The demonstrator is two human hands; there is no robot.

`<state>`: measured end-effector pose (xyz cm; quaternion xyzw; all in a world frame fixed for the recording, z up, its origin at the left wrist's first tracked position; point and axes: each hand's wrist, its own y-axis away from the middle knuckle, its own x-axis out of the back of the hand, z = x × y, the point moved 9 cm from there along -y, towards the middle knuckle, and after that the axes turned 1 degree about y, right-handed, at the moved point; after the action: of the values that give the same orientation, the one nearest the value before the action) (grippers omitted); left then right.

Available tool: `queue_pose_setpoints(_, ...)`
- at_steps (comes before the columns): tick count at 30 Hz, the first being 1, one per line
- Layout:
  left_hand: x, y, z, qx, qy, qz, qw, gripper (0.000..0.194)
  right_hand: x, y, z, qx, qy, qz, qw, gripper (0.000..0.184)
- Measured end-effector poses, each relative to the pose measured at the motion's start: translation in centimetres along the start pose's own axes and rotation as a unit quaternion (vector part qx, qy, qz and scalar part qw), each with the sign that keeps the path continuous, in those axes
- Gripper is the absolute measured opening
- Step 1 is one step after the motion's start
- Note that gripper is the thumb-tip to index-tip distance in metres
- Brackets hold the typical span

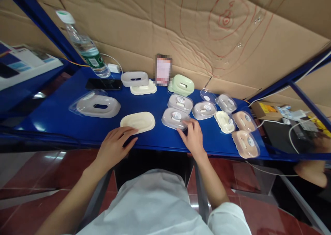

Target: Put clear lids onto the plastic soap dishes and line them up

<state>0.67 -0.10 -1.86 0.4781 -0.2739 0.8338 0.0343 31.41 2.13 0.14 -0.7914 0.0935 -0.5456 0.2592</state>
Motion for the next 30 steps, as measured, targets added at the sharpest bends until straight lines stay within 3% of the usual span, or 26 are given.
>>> queue_pose_setpoints(5, 1.1, -0.3, -0.5, 0.002, 0.008, 0.045, 0.999, 0.032, -0.4, -1.7, -3.0, 0.01, 0.051, -0.029, 0.998, 0.05)
queue_pose_setpoints(8, 3.3, -0.9, -3.5, 0.072, -0.024, 0.106, 0.991, 0.044, -1.5, -0.6, -7.4, 0.1, 0.016, -0.086, 0.991, 0.057)
queue_pose_setpoints(11, 4.5, -1.6, -6.7, 0.137, -0.06, 0.13, 0.98, 0.05, -3.6, 1.2, -11.3, 0.199, -0.03, -0.177, 0.964, 0.059)
queue_pose_setpoints(16, 3.7, -2.5, -8.6, 0.149, -0.071, 0.105, 0.981, 0.037, -5.0, 1.8, -12.3, 0.212, -0.053, -0.207, 0.954, 0.053)
queue_pose_setpoints(20, 3.9, -3.0, -6.9, 0.112, -0.061, 0.133, 0.983, 0.028, -4.7, 1.9, -11.7, 0.206, -0.055, -0.2, 0.956, 0.049)
queue_pose_setpoints(25, 4.2, -4.0, -2.6, 0.037, -0.03, 0.16, 0.986, 0.027, -4.4, 2.3, -11.6, 0.199, -0.077, -0.196, 0.957, 0.051)
queue_pose_setpoints(30, 1.7, -4.2, 3.0, -0.07, -0.032, 0.114, 0.99, 0.026, -4.1, 2.3, -10.5, 0.139, -0.146, -0.169, 0.965, 0.069)
